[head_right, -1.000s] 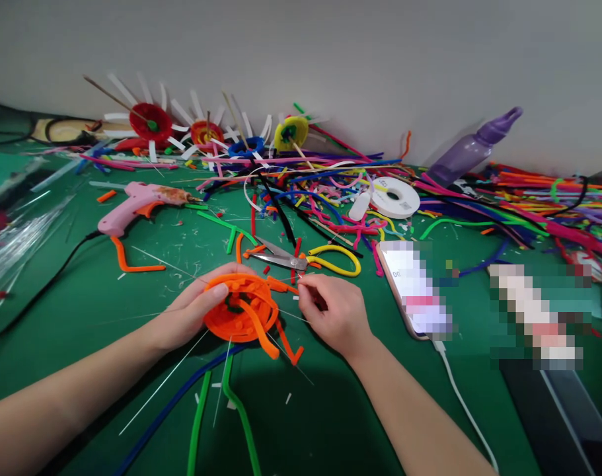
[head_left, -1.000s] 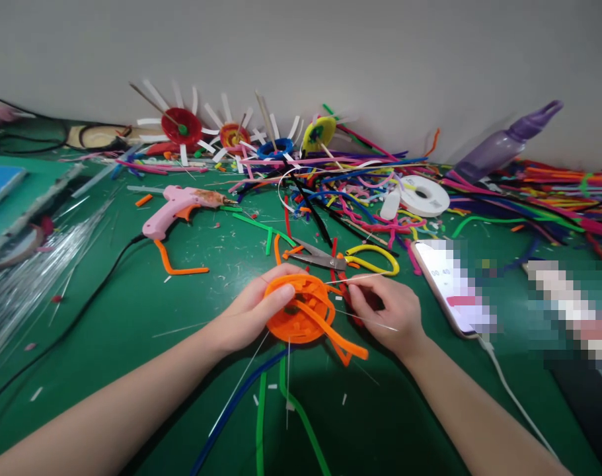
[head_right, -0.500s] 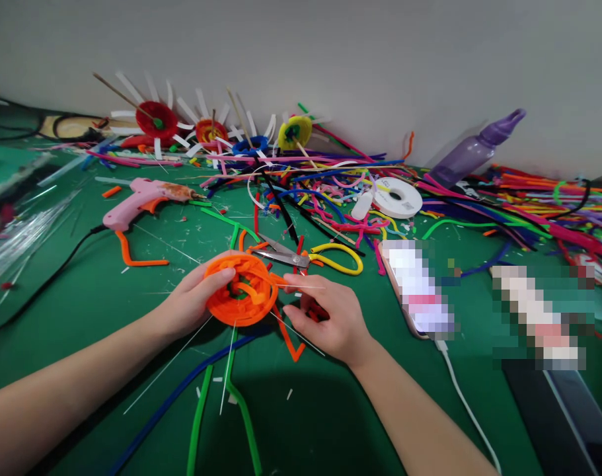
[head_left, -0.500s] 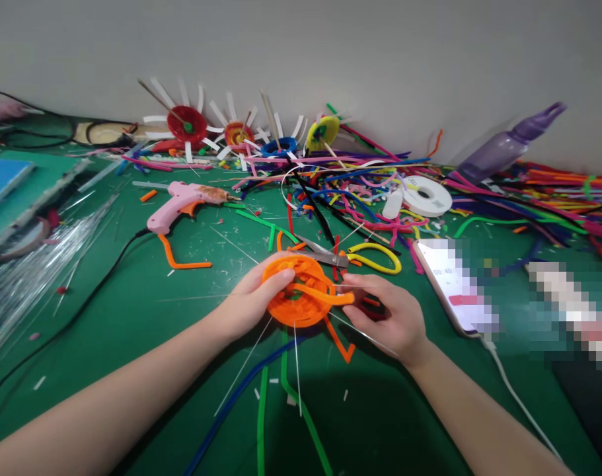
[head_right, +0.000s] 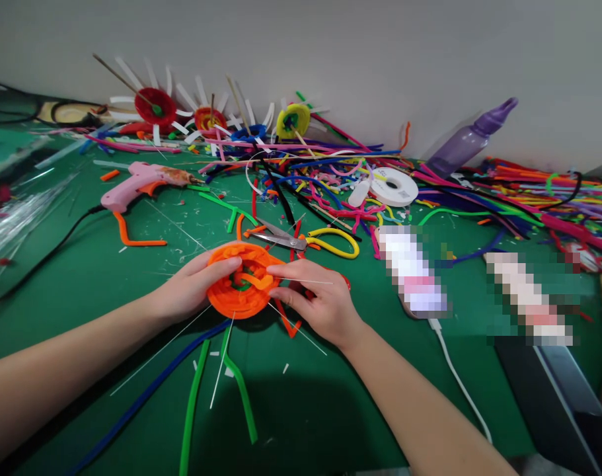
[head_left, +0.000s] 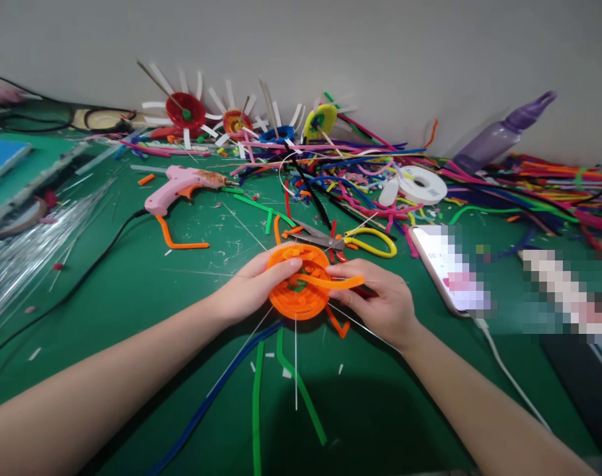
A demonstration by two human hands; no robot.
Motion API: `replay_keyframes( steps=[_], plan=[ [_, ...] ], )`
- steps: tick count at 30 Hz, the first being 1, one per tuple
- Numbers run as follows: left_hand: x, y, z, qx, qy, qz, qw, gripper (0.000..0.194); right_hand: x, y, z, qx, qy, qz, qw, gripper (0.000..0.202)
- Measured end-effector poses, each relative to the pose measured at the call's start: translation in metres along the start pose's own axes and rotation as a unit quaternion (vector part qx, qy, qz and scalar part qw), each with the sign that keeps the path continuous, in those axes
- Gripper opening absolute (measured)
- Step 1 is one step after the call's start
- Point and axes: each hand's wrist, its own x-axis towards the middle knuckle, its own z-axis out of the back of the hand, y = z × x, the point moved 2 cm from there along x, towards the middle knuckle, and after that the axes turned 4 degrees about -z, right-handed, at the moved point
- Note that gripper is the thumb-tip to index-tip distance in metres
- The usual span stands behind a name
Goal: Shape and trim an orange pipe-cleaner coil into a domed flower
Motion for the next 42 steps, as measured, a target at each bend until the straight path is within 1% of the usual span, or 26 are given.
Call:
replay_keyframes(
  steps=[5, 9, 13, 15, 17, 21, 23, 26, 30, 36, 42],
  plan=[
    [-0.0022, 0.0017, -0.0023, -0.003, 0.000, 0.032, 0.999, 0.030, -0.0015, -0.0005, -0.0006, 0.004, -0.008, 0.012, 1.000, 0.024],
    [-0.0022, 0.0012, -0.0020, -0.006, -0.007, 0.043, 0.999, 0.031, -0.0022, -0.0021, -0.0017, 0.006, 0.008, 0.003, 1.000, 0.026],
    [-0.0011, 0.0019, -0.0012, -0.018, -0.007, 0.059, 0.998, 0.030, -0.0011, -0.0017, -0.0020, 0.001, 0.022, 0.012, 1.000, 0.027],
    [-0.0007, 0.0022, -0.0006, -0.013, -0.021, 0.062, 0.998, 0.030, -0.0004, -0.0009, -0.0014, -0.003, 0.026, 0.015, 1.000, 0.026],
    [-0.0004, 0.0024, -0.0002, -0.016, -0.039, 0.059, 0.997, 0.029, -0.0003, -0.0006, -0.0007, -0.014, 0.031, 0.006, 0.999, 0.025],
    [0.0005, 0.0025, 0.0001, -0.043, -0.055, 0.047, 0.996, 0.026, -0.0023, -0.0024, -0.0010, -0.046, 0.040, -0.052, 0.997, 0.032],
    [0.0009, 0.0025, 0.0001, -0.040, -0.049, 0.041, 0.997, 0.025, -0.0034, -0.0028, -0.0014, -0.045, 0.033, -0.064, 0.996, 0.034],
    [0.0009, 0.0020, -0.0001, -0.017, -0.038, 0.034, 0.999, 0.026, -0.0037, -0.0017, -0.0014, -0.022, 0.025, -0.054, 0.998, 0.027],
    [0.0002, 0.0012, -0.0002, 0.022, -0.032, 0.040, 0.998, 0.030, -0.0023, -0.0004, -0.0011, -0.008, 0.038, -0.070, 0.997, 0.019],
    [-0.0010, 0.0000, 0.0007, 0.051, 0.009, 0.043, 0.998, 0.030, -0.0005, 0.0024, -0.0007, 0.027, 0.029, -0.095, 0.995, 0.019],
    [-0.0018, 0.0008, 0.0025, 0.059, 0.008, 0.058, 0.997, 0.029, -0.0020, -0.0002, -0.0004, 0.091, 0.042, -0.150, 0.984, 0.020]
  ],
)
